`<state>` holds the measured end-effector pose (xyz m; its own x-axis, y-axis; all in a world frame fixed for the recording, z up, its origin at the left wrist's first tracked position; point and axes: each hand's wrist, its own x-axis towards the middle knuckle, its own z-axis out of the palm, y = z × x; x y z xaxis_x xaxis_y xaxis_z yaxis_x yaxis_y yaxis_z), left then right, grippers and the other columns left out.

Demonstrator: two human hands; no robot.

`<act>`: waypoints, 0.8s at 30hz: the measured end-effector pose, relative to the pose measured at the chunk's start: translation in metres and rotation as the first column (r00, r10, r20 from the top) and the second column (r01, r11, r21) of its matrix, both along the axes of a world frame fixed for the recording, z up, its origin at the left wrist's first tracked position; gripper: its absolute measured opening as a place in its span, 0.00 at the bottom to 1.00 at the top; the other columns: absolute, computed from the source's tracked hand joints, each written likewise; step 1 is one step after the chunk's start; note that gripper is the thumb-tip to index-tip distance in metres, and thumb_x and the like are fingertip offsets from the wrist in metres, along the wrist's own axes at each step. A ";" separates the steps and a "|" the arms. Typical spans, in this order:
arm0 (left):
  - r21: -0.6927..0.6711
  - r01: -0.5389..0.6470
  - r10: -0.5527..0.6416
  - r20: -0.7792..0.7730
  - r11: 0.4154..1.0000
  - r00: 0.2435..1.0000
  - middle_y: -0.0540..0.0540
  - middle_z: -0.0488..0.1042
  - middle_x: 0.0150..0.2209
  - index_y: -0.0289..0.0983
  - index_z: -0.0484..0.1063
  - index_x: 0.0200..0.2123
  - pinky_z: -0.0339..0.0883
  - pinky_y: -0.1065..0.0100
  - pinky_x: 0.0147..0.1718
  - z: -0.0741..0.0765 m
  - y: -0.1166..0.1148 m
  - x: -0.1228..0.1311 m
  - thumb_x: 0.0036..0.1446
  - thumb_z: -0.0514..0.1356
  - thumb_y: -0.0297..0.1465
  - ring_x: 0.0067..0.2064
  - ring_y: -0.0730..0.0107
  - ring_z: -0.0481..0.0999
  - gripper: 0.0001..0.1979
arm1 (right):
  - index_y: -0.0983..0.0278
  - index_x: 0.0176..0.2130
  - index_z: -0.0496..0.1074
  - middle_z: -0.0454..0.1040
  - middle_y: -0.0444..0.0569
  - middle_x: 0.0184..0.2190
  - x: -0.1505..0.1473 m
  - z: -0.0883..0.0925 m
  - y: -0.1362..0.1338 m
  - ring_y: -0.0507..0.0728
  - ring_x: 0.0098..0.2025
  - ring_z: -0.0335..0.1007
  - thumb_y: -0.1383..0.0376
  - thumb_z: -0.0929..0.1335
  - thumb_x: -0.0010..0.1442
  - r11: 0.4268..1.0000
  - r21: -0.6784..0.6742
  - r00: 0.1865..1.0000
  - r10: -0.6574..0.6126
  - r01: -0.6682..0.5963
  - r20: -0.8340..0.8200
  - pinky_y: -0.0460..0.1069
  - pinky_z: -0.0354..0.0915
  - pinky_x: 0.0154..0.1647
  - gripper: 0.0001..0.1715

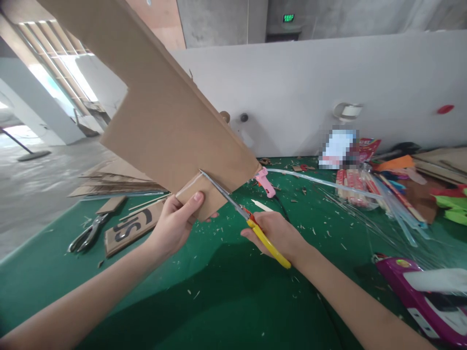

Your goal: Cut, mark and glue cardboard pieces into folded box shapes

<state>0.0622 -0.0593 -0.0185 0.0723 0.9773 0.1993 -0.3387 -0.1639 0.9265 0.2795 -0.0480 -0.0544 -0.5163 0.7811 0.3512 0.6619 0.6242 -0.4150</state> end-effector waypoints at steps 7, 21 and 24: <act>-0.056 0.110 -0.105 0.085 0.992 0.991 0.43 0.79 0.36 0.32 0.75 0.35 0.74 0.71 0.24 0.001 0.002 -0.006 0.51 0.66 0.35 0.25 0.72 0.76 0.12 | 0.61 0.21 0.55 0.61 0.44 0.18 0.002 -0.005 0.003 0.51 0.20 0.58 0.53 0.60 0.61 0.999 -0.038 1.000 0.024 -0.025 -0.013 0.47 0.54 0.21 0.22; -0.052 0.109 -0.108 0.020 0.993 0.994 0.43 0.79 0.34 0.32 0.74 0.42 0.74 0.69 0.25 -0.002 0.002 -0.006 0.52 0.66 0.35 0.27 0.67 0.78 0.16 | 0.61 0.26 0.58 0.60 0.42 0.21 0.005 -0.011 0.003 0.49 0.21 0.52 0.46 0.62 0.57 0.985 -0.146 0.990 0.071 -0.088 -0.120 0.48 0.49 0.21 0.22; -0.062 0.113 -0.113 0.009 0.992 0.994 0.42 0.79 0.35 0.31 0.74 0.43 0.74 0.69 0.25 -0.003 0.001 -0.005 0.52 0.66 0.36 0.27 0.67 0.78 0.17 | 0.61 0.26 0.57 0.60 0.43 0.21 0.004 -0.011 0.003 0.50 0.21 0.53 0.46 0.61 0.58 0.989 -0.125 0.991 0.068 -0.082 -0.117 0.48 0.50 0.22 0.23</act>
